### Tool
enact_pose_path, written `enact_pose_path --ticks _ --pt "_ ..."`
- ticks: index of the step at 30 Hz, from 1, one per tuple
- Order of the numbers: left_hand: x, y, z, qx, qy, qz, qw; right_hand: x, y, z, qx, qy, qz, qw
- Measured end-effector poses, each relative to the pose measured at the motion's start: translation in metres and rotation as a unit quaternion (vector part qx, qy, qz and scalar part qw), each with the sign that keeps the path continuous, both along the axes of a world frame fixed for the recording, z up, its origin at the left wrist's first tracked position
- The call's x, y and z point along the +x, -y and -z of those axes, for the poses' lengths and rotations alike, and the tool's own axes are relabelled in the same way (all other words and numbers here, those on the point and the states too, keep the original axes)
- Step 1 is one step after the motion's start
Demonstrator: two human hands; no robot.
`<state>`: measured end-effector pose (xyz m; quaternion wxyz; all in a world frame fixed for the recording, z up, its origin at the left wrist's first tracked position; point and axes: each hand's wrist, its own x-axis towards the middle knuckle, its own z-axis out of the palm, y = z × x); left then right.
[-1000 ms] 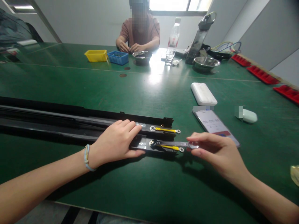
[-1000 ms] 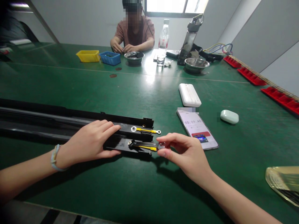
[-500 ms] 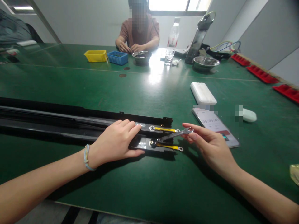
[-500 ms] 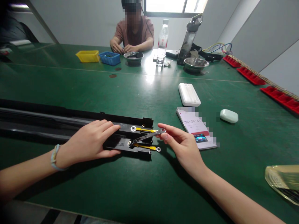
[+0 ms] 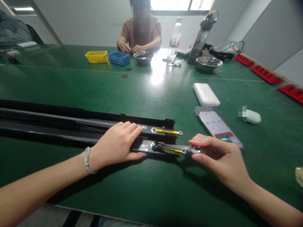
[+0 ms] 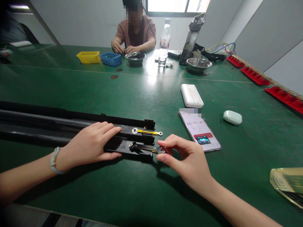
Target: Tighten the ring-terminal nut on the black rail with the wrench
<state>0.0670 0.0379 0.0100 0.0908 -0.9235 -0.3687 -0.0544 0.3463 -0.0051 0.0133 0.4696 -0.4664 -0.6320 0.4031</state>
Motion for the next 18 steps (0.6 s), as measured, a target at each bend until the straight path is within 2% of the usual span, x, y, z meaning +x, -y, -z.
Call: enact_pose_path --ticks 8,14,18 --pt "0.002 0.001 0.002 0.0 -0.001 0.001 1.0 0.004 0.001 0.002 0.008 -0.003 -0.012 1.0" --pt "0.006 0.003 0.003 0.007 0.002 0.005 1.0 0.003 -0.005 0.003 -0.031 0.019 0.056 0.998" --pt "0.009 0.004 0.002 0.008 0.001 0.005 1.0 0.005 -0.012 0.01 -0.074 0.002 0.077 0.994"
